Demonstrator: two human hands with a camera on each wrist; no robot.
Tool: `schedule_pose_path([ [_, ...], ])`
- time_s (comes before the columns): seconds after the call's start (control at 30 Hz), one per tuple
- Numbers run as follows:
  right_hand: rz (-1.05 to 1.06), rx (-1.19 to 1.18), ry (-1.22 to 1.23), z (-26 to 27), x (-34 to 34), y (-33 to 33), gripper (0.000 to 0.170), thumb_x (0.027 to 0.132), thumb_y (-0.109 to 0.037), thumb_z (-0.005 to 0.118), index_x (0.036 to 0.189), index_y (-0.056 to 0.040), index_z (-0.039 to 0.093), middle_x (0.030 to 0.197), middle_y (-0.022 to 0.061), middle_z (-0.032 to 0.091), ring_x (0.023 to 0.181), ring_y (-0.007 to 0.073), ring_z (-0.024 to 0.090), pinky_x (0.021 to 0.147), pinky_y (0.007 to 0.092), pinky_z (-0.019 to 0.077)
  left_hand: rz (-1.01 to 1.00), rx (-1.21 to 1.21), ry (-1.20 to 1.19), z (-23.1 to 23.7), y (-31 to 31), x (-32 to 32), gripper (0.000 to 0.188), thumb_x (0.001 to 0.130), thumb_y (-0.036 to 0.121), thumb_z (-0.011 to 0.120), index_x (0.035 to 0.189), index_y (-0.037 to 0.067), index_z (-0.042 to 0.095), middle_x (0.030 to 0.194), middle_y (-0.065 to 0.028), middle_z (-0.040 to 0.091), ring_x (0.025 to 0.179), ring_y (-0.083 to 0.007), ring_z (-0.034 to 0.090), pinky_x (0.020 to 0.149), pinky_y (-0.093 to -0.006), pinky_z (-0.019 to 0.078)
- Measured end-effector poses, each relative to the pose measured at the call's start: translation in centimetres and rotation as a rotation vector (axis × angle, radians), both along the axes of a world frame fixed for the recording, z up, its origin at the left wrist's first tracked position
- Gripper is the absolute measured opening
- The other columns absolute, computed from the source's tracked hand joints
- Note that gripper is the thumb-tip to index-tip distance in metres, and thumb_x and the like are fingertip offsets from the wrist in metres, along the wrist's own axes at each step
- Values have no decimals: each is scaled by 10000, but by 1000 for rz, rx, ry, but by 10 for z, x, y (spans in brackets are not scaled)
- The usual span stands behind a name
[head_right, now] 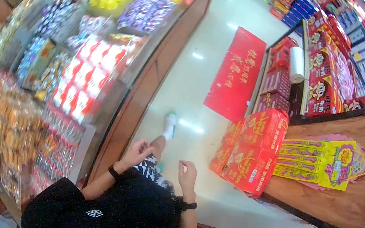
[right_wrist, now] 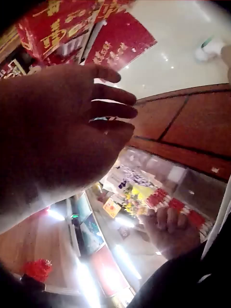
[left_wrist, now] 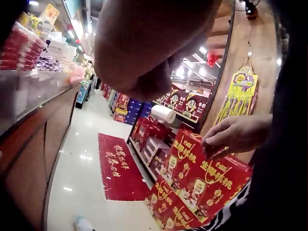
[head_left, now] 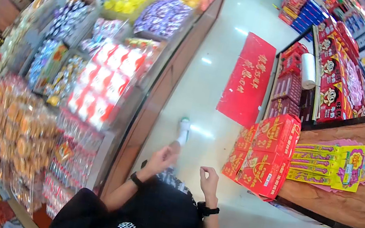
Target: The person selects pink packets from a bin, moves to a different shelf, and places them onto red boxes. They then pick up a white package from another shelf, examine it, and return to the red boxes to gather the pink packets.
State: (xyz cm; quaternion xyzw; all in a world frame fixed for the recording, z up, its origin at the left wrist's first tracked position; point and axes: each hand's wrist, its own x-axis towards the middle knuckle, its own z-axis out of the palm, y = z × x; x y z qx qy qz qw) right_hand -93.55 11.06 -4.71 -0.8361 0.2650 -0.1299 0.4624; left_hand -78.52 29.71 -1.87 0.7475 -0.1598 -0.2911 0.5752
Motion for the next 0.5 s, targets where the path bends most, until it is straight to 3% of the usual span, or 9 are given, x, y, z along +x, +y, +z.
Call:
schedule_pose_path([
  [0.03,-19,-1,0,2,11,-12,112,809,-105,621,855,-5,641,847,141,638,811,283,617,730,347,482,-48,14,10,-5,-12,15,158,859,141,627,827,25,525,613,49,458,551,-22,398,475,-197,314],
  [0.07,-28,8,20,5,26,-24,116,813,-108,617,863,-7,642,854,138,639,818,280,616,735,345,479,-102,48,-92,-8,-24,35,222,855,232,618,869,33,523,589,-41,545,545,-82,528,481,-273,408],
  [0.17,-5,-26,50,32,81,-59,122,821,-114,606,873,-8,641,863,134,640,832,277,614,745,340,475,-191,67,-164,16,-72,94,224,853,235,616,881,31,529,602,-53,554,553,-103,536,500,-293,421],
  [0.2,34,-69,85,45,107,-87,126,826,-115,598,876,-8,641,866,133,640,839,276,614,750,336,472,-244,206,-80,32,-106,132,233,852,243,612,894,27,535,619,-65,557,559,-128,542,514,-300,427],
  [0.43,-49,-90,31,46,166,-170,150,827,-135,604,881,1,637,875,144,641,852,285,616,755,332,473,-325,167,-132,-3,-197,219,299,842,274,620,1009,35,556,628,-76,572,561,-156,543,532,-300,438],
  [0.5,-146,-113,155,44,167,-184,161,829,-134,603,891,11,639,879,152,643,854,282,619,759,335,475,-337,77,-170,-11,-209,228,320,836,294,626,1021,44,553,616,-68,560,554,-160,533,540,-306,442],
])
